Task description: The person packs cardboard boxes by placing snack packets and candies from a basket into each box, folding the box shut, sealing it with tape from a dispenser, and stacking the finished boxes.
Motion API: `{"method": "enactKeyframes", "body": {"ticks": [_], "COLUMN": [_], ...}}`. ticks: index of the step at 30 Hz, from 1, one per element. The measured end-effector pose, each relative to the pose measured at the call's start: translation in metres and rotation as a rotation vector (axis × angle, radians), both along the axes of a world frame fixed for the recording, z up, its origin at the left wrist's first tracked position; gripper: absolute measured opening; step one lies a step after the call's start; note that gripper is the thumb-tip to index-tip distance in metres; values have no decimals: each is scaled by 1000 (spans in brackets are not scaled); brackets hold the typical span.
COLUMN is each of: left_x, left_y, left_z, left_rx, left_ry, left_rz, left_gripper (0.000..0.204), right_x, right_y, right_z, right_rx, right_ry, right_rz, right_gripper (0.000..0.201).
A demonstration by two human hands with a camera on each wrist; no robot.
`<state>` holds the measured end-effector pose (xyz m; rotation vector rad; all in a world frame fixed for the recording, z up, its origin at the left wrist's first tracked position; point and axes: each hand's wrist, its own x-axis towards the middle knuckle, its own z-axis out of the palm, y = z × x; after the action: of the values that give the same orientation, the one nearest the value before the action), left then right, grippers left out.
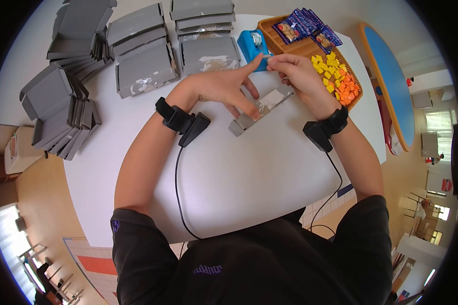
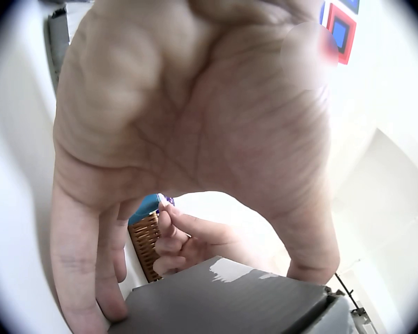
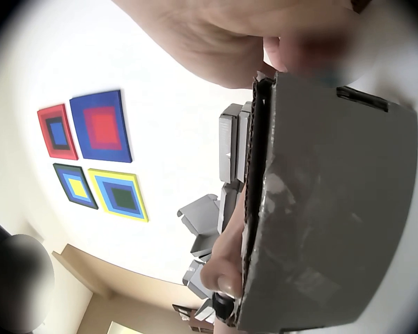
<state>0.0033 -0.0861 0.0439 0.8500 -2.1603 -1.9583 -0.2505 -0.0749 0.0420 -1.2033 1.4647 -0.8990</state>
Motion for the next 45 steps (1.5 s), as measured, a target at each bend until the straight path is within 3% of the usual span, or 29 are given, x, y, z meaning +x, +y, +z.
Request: {"method": "enactKeyframes", "body": {"ticks": [25,45], "left_x": [-1,0], "left_y": [1,1], "left_z": [6,2], "left_rx": [-18,-47], "left_ry": [-35,-30], "left_rz": [-5,14], "left_gripper": [143,143], "right_x": [-1,-7], "right_y": [4,1], "right_z": [-2,-24], "right_rx": [48,22], "right_ry": [-152,-185], "right_rz": [-68,9], "right_gripper": [15,16]}}
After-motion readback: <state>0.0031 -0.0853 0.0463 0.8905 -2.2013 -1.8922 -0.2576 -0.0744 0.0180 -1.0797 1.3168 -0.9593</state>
